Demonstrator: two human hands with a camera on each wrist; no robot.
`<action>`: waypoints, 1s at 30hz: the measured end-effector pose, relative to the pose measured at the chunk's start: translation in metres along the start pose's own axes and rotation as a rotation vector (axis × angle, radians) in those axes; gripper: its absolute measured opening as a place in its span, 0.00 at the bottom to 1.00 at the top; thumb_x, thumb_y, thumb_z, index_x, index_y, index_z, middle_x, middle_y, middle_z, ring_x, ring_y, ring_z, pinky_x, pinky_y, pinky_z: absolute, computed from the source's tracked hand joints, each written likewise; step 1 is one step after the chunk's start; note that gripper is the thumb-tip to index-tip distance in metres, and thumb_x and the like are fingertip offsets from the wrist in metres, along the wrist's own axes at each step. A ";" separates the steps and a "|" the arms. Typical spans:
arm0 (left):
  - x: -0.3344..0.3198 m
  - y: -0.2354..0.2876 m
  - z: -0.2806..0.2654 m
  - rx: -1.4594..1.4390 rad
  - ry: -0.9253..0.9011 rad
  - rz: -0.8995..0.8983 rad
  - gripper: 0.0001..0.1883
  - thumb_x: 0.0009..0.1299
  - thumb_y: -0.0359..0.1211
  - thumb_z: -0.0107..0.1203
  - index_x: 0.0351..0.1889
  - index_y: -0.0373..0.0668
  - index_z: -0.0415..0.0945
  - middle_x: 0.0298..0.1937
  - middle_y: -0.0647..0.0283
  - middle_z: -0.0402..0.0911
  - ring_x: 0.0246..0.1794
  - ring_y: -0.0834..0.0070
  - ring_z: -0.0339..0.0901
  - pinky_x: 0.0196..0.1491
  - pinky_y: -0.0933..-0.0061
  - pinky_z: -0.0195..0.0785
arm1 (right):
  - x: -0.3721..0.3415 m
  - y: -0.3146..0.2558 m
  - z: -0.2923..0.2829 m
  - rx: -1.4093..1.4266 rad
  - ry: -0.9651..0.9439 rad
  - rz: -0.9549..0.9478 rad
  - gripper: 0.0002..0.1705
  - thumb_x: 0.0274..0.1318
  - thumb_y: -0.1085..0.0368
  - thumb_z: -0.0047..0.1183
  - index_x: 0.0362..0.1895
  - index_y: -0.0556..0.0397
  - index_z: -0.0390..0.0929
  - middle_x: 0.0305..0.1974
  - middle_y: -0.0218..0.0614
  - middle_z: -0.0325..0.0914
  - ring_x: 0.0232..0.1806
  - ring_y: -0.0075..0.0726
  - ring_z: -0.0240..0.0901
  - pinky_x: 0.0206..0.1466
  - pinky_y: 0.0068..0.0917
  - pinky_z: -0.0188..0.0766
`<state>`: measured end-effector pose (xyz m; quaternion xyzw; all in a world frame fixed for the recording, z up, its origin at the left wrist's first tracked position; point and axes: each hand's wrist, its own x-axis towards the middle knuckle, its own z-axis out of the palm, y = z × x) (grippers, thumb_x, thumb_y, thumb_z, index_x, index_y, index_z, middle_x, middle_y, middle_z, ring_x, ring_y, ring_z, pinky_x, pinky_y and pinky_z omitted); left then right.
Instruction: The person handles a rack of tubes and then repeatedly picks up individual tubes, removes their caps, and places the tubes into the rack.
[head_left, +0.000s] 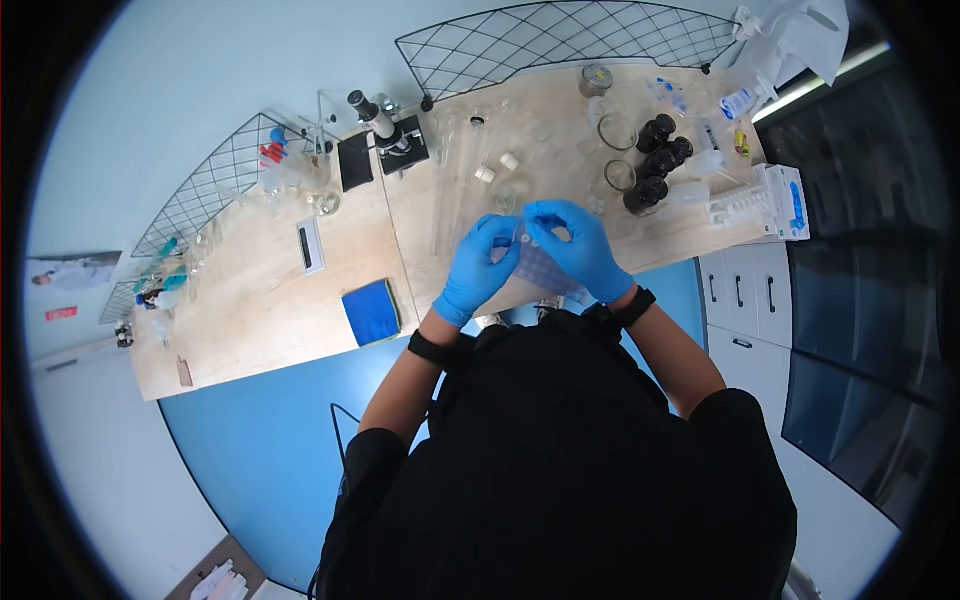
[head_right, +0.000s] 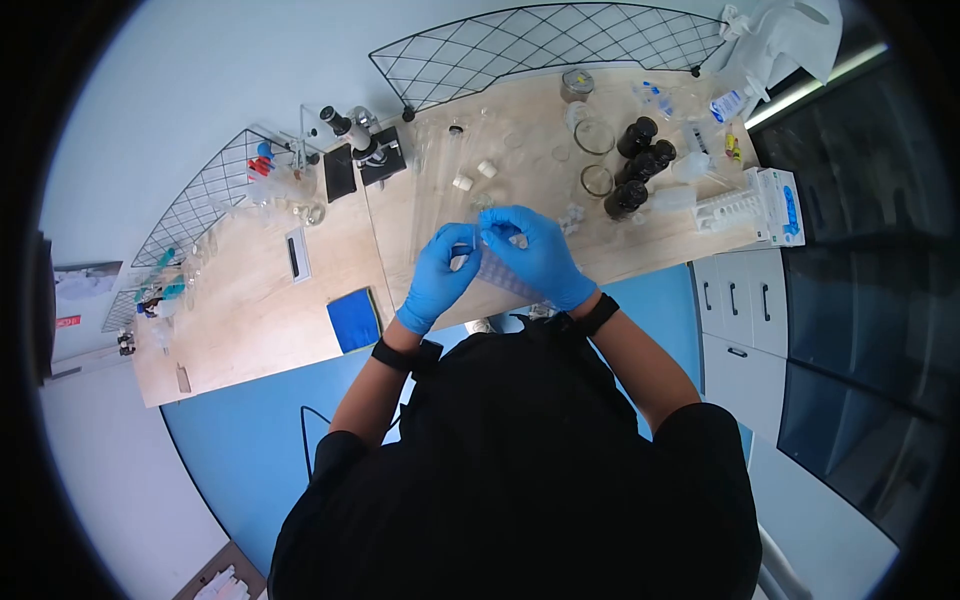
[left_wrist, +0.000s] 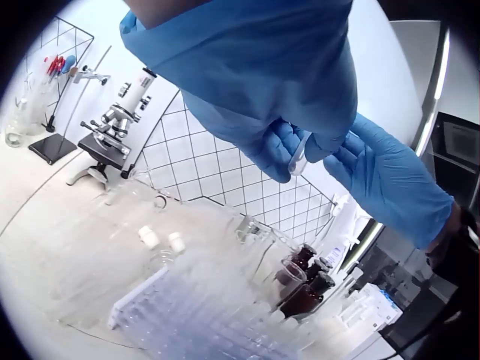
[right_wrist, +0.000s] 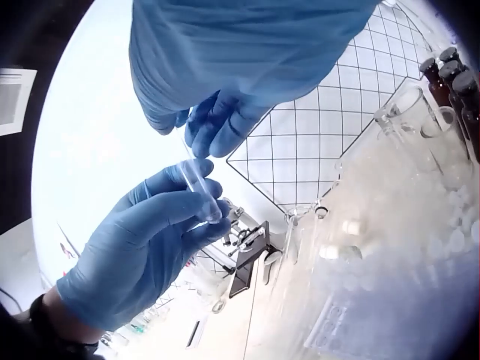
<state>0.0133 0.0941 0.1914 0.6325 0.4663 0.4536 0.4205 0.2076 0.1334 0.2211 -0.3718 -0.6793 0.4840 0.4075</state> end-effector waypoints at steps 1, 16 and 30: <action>0.005 0.003 0.007 -0.010 0.030 0.024 0.16 0.65 0.22 0.59 0.51 0.42 0.78 0.43 0.59 0.78 0.41 0.66 0.82 0.46 0.69 0.76 | 0.002 -0.001 -0.002 -0.074 0.027 -0.029 0.17 0.59 0.73 0.60 0.53 0.54 0.78 0.47 0.34 0.80 0.46 0.28 0.79 0.50 0.25 0.76; 0.023 -0.003 0.034 -0.028 0.077 -0.045 0.12 0.68 0.26 0.63 0.49 0.40 0.81 0.44 0.61 0.83 0.45 0.75 0.83 0.48 0.75 0.75 | 0.026 0.057 -0.061 -0.274 0.297 0.000 0.13 0.60 0.68 0.57 0.49 0.53 0.82 0.45 0.41 0.83 0.40 0.43 0.82 0.44 0.32 0.77; -0.012 -0.003 0.022 0.137 0.018 -0.134 0.10 0.67 0.25 0.63 0.46 0.38 0.80 0.41 0.61 0.83 0.41 0.69 0.82 0.47 0.73 0.74 | 0.033 0.231 -0.060 -0.997 -0.514 0.336 0.13 0.52 0.54 0.60 0.35 0.49 0.79 0.38 0.43 0.80 0.42 0.55 0.78 0.43 0.47 0.74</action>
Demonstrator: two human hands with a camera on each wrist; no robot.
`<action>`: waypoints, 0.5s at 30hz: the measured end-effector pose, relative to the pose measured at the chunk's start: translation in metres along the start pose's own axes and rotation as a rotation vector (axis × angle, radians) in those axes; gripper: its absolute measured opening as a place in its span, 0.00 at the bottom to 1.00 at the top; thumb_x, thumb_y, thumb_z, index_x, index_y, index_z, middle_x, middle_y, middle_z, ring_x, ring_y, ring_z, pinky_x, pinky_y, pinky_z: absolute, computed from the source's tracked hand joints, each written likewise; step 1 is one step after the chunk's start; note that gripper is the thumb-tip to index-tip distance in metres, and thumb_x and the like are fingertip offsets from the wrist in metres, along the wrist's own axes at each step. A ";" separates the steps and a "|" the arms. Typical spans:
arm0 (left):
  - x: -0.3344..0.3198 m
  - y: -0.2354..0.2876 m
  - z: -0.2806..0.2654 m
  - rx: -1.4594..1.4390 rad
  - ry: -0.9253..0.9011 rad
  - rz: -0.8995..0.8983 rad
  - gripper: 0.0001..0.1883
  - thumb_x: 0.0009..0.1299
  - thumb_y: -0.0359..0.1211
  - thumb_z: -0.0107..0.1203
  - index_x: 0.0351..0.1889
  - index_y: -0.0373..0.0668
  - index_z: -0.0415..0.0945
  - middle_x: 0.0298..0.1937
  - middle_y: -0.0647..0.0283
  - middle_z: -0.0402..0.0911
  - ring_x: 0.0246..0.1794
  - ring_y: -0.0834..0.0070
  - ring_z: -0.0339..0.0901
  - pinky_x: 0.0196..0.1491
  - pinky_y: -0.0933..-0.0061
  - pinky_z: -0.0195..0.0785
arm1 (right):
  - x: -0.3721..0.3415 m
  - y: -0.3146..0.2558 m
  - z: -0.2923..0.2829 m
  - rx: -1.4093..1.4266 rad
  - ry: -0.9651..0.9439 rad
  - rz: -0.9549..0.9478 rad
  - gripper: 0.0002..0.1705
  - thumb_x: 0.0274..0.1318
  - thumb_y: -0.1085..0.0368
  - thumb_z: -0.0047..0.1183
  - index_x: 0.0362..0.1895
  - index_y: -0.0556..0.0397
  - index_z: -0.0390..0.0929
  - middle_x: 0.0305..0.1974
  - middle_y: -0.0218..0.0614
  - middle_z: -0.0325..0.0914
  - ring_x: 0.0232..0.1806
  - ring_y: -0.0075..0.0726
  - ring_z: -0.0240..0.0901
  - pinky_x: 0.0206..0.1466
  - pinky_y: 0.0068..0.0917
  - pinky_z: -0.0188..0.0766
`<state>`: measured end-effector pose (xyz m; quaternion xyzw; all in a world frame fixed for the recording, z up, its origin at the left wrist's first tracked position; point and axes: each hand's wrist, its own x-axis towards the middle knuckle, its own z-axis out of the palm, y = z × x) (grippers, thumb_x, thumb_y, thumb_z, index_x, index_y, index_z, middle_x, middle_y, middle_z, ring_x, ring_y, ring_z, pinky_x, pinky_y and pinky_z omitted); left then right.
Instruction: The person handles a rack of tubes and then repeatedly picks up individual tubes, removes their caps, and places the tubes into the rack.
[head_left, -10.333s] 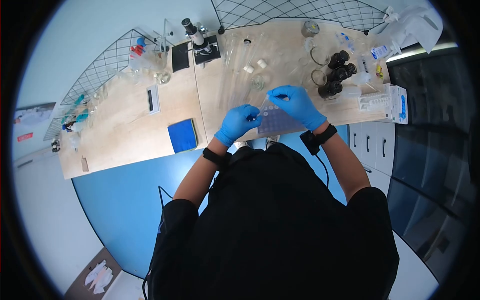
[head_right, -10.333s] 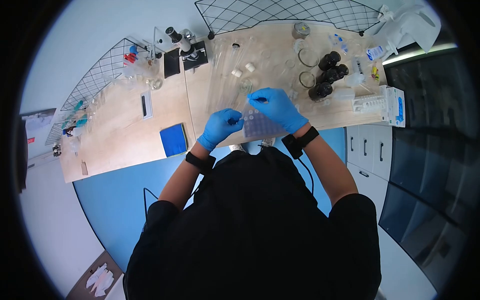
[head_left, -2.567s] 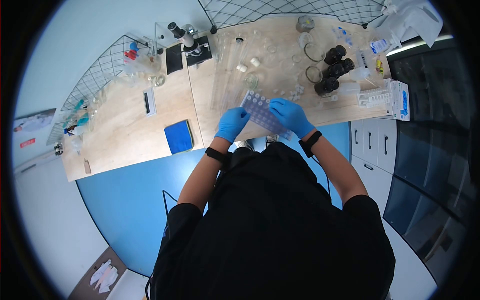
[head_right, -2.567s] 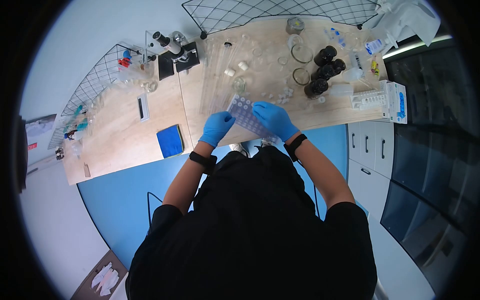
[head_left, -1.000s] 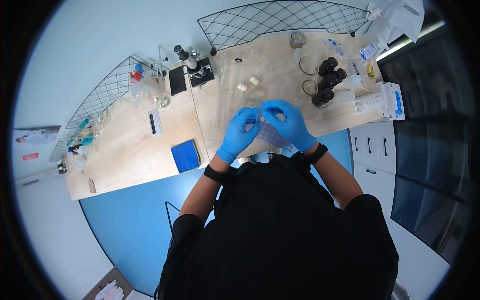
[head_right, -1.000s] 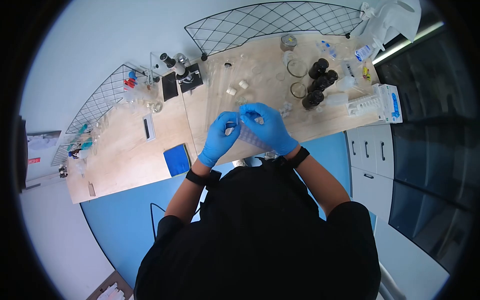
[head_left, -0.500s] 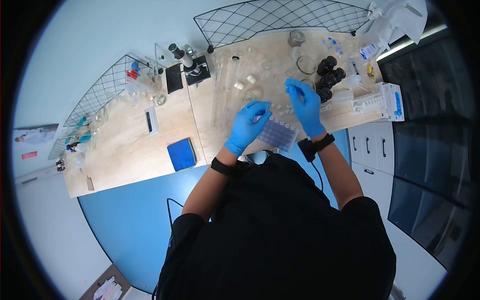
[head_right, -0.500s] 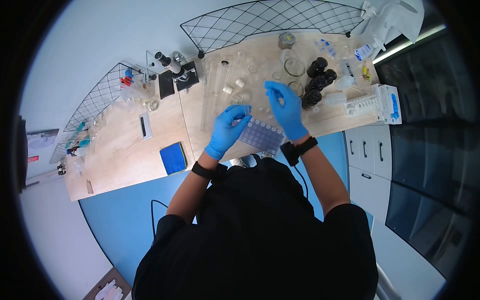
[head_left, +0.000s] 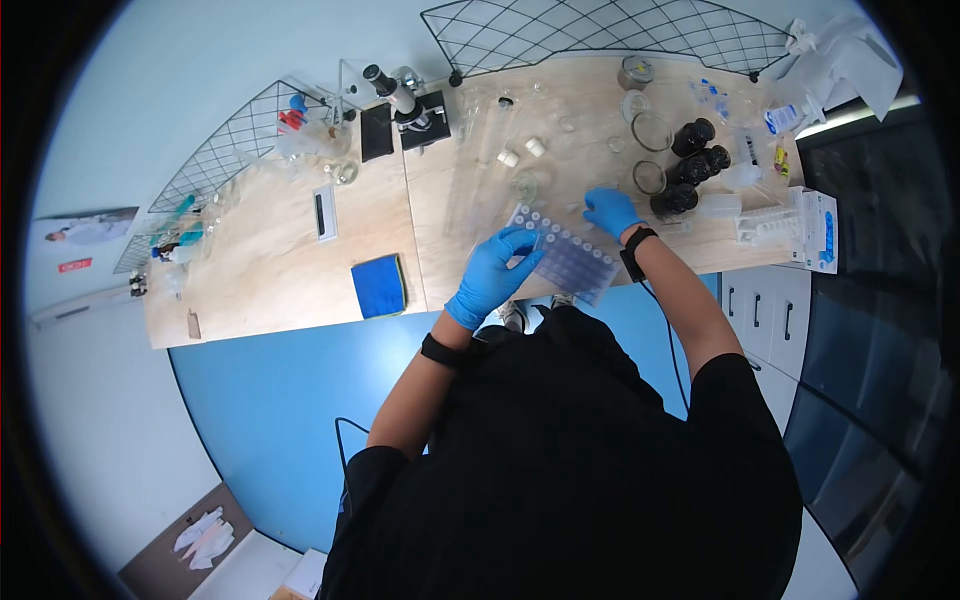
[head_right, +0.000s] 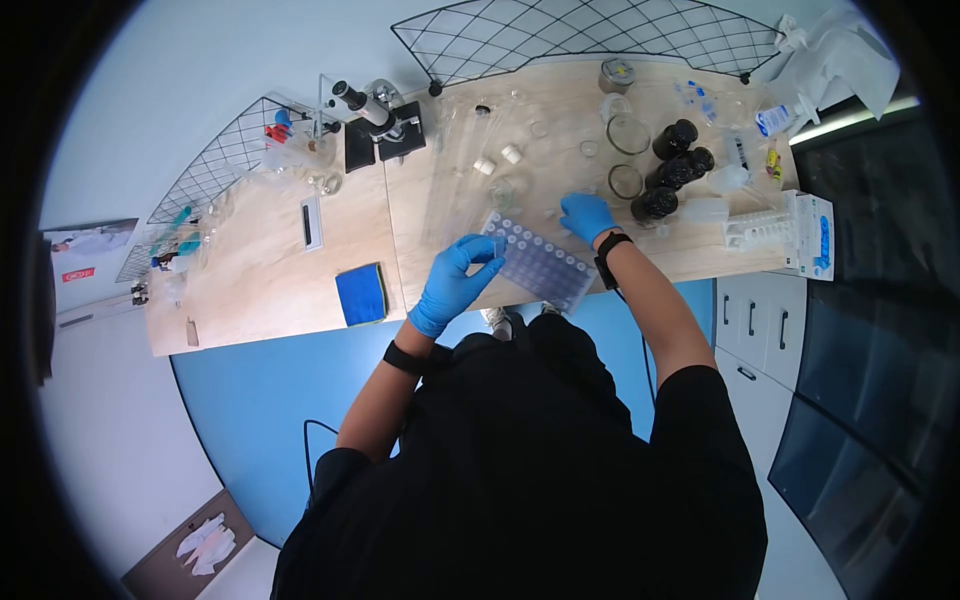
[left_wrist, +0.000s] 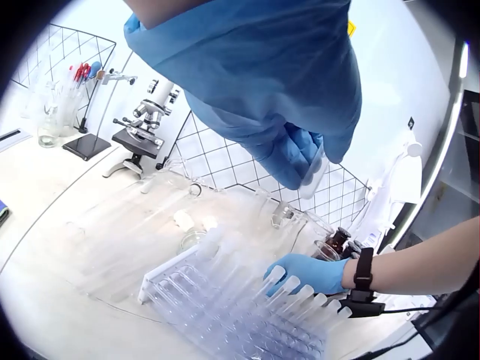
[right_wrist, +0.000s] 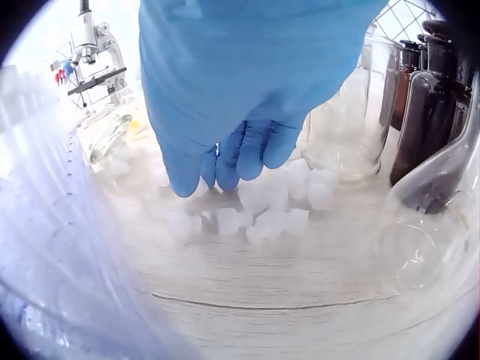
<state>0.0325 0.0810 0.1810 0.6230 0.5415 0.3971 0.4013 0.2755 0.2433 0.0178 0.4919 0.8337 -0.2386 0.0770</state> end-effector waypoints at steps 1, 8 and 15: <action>-0.002 -0.001 0.000 -0.034 0.010 -0.002 0.10 0.67 0.25 0.63 0.46 0.38 0.80 0.40 0.60 0.82 0.40 0.69 0.82 0.46 0.73 0.74 | 0.000 0.002 0.004 0.055 0.020 -0.006 0.12 0.50 0.56 0.59 0.31 0.50 0.78 0.37 0.44 0.80 0.41 0.56 0.78 0.43 0.48 0.74; 0.002 0.001 -0.002 0.001 -0.023 0.004 0.11 0.67 0.25 0.62 0.47 0.37 0.80 0.43 0.58 0.82 0.40 0.68 0.82 0.47 0.72 0.75 | -0.021 -0.001 -0.027 0.675 0.221 -0.099 0.11 0.54 0.62 0.63 0.38 0.54 0.83 0.37 0.40 0.83 0.37 0.38 0.81 0.44 0.32 0.76; 0.015 0.015 0.003 0.079 -0.142 0.113 0.15 0.70 0.27 0.59 0.54 0.39 0.79 0.45 0.55 0.80 0.41 0.61 0.81 0.46 0.69 0.75 | -0.134 -0.104 -0.153 1.281 0.235 -0.222 0.06 0.59 0.70 0.62 0.41 0.56 0.84 0.41 0.32 0.84 0.44 0.23 0.79 0.49 0.23 0.76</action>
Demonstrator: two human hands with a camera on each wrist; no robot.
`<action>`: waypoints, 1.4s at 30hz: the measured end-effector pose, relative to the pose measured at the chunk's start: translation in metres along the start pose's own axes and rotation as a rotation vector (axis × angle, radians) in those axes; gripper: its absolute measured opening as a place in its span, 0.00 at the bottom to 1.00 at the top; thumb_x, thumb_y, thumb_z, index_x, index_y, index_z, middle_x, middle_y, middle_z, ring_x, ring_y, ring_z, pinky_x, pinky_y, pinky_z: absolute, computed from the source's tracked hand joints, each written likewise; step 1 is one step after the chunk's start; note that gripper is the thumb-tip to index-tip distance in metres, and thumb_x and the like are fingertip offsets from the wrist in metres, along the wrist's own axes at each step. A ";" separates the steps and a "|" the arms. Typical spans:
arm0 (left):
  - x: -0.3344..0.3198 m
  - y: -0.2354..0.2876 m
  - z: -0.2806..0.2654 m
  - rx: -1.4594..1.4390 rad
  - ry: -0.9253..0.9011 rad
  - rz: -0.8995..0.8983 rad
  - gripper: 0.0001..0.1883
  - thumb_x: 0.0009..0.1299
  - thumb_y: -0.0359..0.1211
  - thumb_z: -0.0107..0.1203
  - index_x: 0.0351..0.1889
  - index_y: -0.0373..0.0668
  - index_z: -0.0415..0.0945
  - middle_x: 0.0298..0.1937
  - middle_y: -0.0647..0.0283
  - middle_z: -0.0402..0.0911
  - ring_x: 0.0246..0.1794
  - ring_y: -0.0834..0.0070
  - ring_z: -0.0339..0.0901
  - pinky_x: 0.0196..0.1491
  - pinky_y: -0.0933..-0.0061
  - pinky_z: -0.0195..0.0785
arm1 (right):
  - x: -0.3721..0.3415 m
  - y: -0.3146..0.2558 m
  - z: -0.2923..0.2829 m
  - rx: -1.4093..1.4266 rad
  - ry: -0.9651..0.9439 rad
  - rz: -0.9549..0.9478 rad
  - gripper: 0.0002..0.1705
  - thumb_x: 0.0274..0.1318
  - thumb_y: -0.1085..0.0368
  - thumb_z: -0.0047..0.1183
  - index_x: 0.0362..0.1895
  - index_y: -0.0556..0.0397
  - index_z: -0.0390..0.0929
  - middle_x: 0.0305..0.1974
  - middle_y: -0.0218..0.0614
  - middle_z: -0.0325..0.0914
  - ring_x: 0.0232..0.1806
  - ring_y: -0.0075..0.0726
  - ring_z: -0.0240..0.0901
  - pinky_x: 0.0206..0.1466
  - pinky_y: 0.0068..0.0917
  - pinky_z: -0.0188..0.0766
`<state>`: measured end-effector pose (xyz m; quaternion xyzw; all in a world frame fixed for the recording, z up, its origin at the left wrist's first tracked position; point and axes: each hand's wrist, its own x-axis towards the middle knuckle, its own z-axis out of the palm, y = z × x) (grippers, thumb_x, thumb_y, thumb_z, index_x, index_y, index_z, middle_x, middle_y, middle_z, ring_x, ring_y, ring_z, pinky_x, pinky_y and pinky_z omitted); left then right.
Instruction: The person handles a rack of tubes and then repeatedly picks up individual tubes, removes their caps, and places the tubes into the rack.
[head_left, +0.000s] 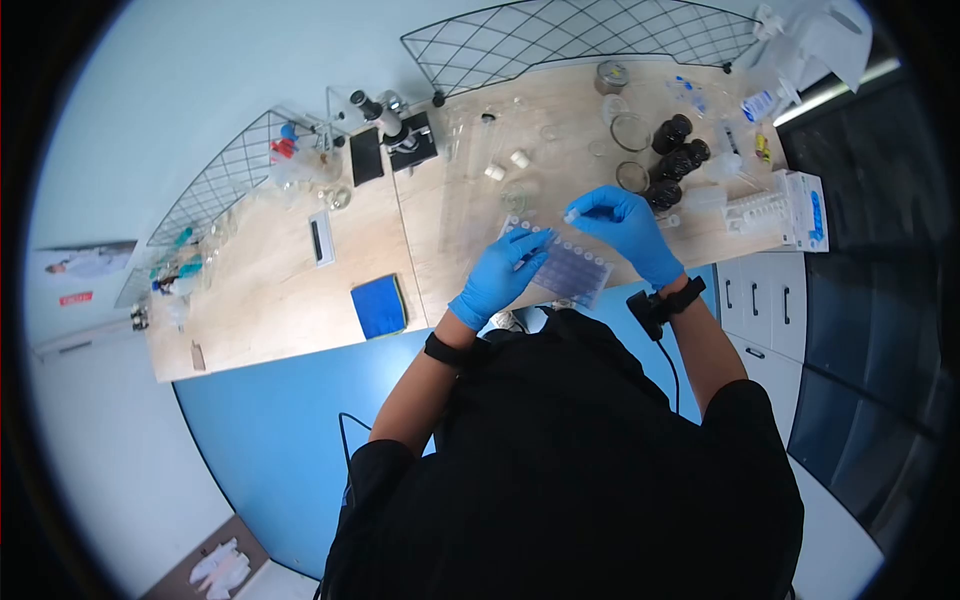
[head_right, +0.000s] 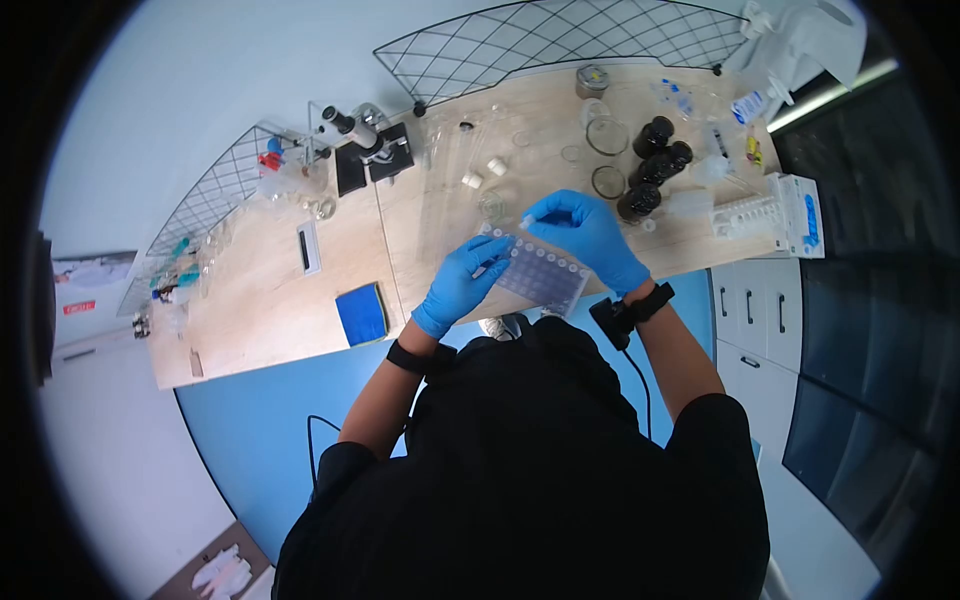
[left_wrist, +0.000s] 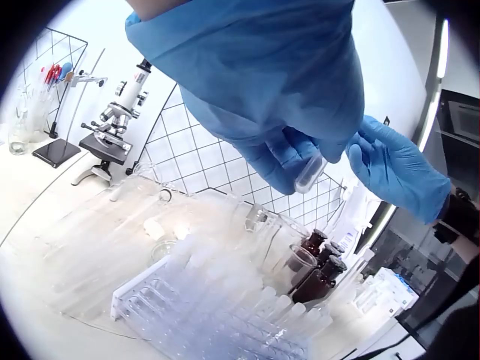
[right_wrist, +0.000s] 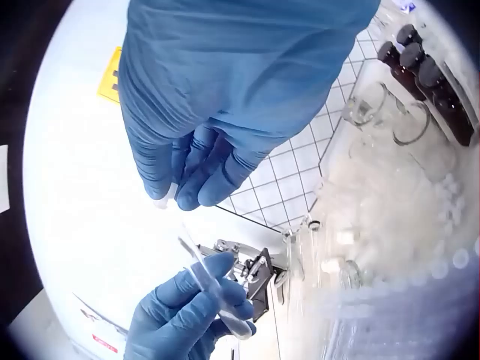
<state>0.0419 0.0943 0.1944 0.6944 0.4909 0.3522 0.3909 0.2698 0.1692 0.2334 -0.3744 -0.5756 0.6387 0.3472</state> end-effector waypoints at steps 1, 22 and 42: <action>0.002 0.002 -0.001 0.062 0.010 0.061 0.16 0.70 0.27 0.59 0.55 0.40 0.79 0.44 0.54 0.80 0.41 0.60 0.80 0.46 0.68 0.75 | -0.004 -0.006 0.003 0.046 -0.014 -0.007 0.07 0.58 0.72 0.62 0.41 0.55 0.85 0.42 0.33 0.84 0.45 0.25 0.80 0.51 0.24 0.76; 0.005 -0.012 -0.008 0.040 -0.113 -0.017 0.15 0.70 0.31 0.60 0.54 0.41 0.80 0.41 0.56 0.80 0.37 0.65 0.80 0.42 0.70 0.73 | -0.013 0.011 0.026 -0.435 0.048 -0.205 0.09 0.57 0.70 0.61 0.42 0.57 0.84 0.41 0.39 0.85 0.43 0.34 0.83 0.47 0.27 0.78; -0.028 -0.102 0.024 0.018 0.167 -0.252 0.09 0.68 0.32 0.59 0.42 0.39 0.83 0.39 0.54 0.85 0.35 0.63 0.83 0.41 0.68 0.76 | -0.016 0.141 0.017 -0.878 -0.012 -0.460 0.06 0.61 0.63 0.55 0.40 0.50 0.79 0.40 0.37 0.81 0.40 0.49 0.79 0.42 0.39 0.76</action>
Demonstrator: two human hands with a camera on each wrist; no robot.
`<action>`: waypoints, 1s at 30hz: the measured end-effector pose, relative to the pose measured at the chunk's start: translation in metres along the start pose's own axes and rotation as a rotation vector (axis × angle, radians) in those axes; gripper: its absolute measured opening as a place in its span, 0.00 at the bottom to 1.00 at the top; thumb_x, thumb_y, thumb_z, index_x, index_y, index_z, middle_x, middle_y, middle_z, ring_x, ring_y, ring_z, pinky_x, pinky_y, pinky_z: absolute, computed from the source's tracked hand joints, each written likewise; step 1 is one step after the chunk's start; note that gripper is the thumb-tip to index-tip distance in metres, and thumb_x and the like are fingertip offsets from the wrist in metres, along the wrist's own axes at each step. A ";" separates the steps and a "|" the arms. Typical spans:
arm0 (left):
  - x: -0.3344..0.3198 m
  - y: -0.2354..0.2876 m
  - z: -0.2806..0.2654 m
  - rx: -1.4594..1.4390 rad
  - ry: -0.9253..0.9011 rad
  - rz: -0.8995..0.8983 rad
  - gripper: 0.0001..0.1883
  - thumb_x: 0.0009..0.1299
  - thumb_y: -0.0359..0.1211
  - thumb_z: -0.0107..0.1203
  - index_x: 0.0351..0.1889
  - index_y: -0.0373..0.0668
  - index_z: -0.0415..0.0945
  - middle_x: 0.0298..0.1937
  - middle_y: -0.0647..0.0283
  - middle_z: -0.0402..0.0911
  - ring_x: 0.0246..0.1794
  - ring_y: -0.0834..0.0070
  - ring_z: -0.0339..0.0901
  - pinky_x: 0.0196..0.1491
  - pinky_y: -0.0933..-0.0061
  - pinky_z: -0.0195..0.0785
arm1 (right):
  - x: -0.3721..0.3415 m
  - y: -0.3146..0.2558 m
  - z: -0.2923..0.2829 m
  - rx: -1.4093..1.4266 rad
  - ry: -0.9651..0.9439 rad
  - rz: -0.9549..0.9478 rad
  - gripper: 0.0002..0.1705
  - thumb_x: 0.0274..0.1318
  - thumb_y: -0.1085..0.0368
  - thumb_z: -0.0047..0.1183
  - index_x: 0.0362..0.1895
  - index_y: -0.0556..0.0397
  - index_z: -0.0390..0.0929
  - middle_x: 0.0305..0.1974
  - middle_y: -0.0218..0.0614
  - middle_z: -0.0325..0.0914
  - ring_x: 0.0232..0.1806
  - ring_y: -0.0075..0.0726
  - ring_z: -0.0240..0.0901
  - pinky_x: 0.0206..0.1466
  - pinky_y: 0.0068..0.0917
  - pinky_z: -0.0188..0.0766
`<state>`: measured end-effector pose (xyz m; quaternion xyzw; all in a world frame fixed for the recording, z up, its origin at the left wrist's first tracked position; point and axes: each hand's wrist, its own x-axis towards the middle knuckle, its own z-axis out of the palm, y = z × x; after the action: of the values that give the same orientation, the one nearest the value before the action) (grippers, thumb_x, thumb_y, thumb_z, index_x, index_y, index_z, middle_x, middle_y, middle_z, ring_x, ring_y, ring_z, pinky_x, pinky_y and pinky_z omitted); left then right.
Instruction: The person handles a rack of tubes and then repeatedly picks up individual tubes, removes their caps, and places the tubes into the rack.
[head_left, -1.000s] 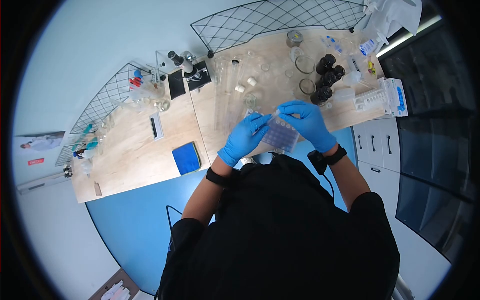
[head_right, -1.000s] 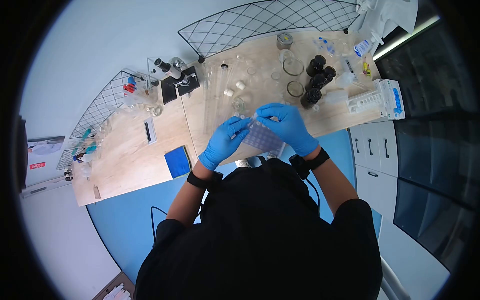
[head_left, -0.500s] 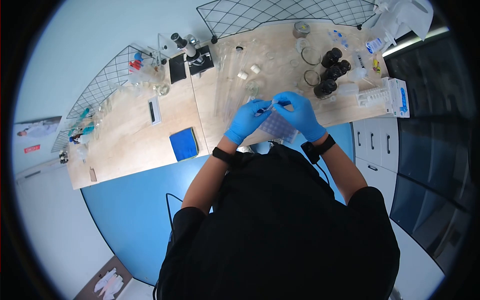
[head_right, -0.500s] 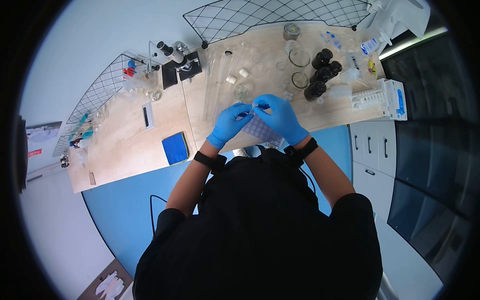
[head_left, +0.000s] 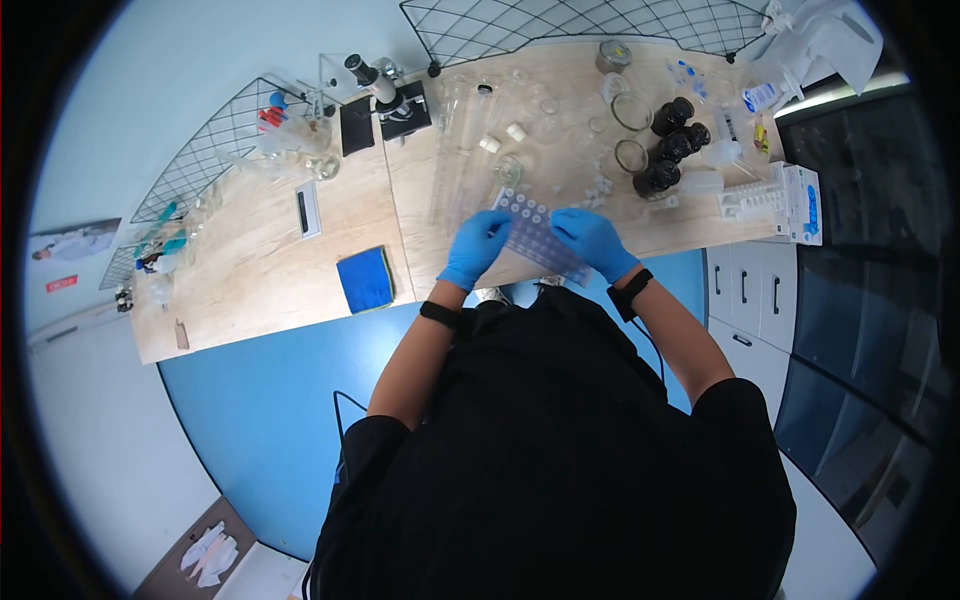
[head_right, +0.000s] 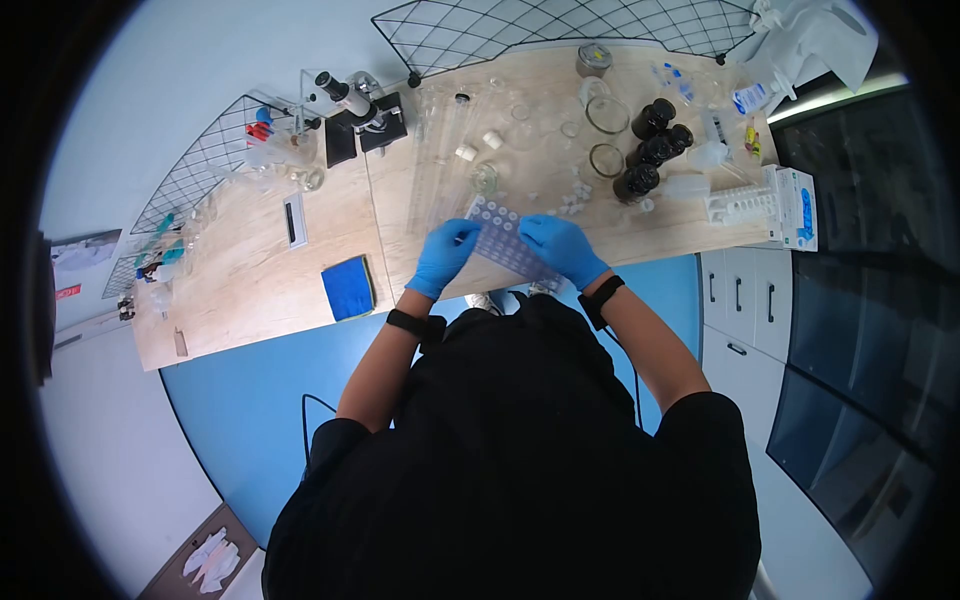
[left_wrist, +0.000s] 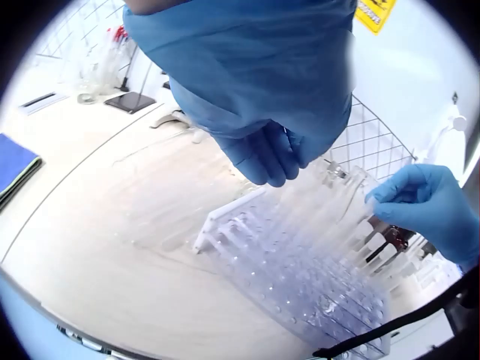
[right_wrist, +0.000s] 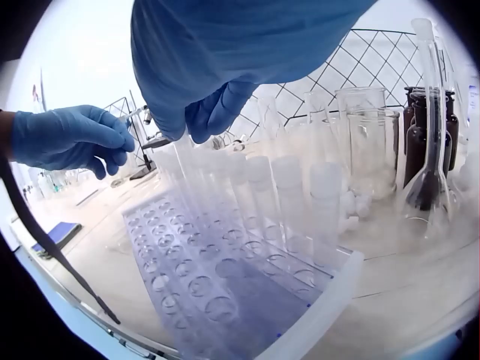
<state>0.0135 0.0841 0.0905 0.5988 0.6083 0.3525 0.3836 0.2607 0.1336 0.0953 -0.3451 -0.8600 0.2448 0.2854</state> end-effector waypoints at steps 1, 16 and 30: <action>-0.004 -0.012 -0.003 0.011 0.097 -0.047 0.08 0.69 0.32 0.59 0.42 0.39 0.83 0.39 0.54 0.85 0.36 0.64 0.84 0.42 0.69 0.76 | -0.001 0.004 0.002 -0.059 -0.018 -0.052 0.06 0.60 0.63 0.54 0.39 0.49 0.80 0.40 0.35 0.81 0.40 0.46 0.79 0.42 0.38 0.75; -0.036 -0.099 -0.007 0.476 0.230 -0.266 0.12 0.64 0.36 0.62 0.44 0.44 0.77 0.42 0.55 0.80 0.43 0.56 0.79 0.44 0.56 0.73 | 0.007 -0.008 -0.002 -0.265 -0.114 -0.105 0.08 0.56 0.65 0.56 0.40 0.50 0.81 0.45 0.34 0.76 0.49 0.43 0.71 0.51 0.36 0.71; -0.043 -0.115 -0.006 0.606 0.172 -0.153 0.14 0.65 0.31 0.60 0.49 0.44 0.74 0.47 0.55 0.79 0.46 0.54 0.78 0.46 0.55 0.73 | -0.034 0.078 -0.032 0.047 0.044 0.450 0.11 0.61 0.66 0.55 0.46 0.55 0.81 0.40 0.46 0.80 0.40 0.53 0.77 0.44 0.40 0.74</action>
<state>-0.0450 0.0376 -0.0075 0.6062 0.7591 0.1747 0.1604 0.3378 0.1654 0.0595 -0.5270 -0.7488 0.3145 0.2503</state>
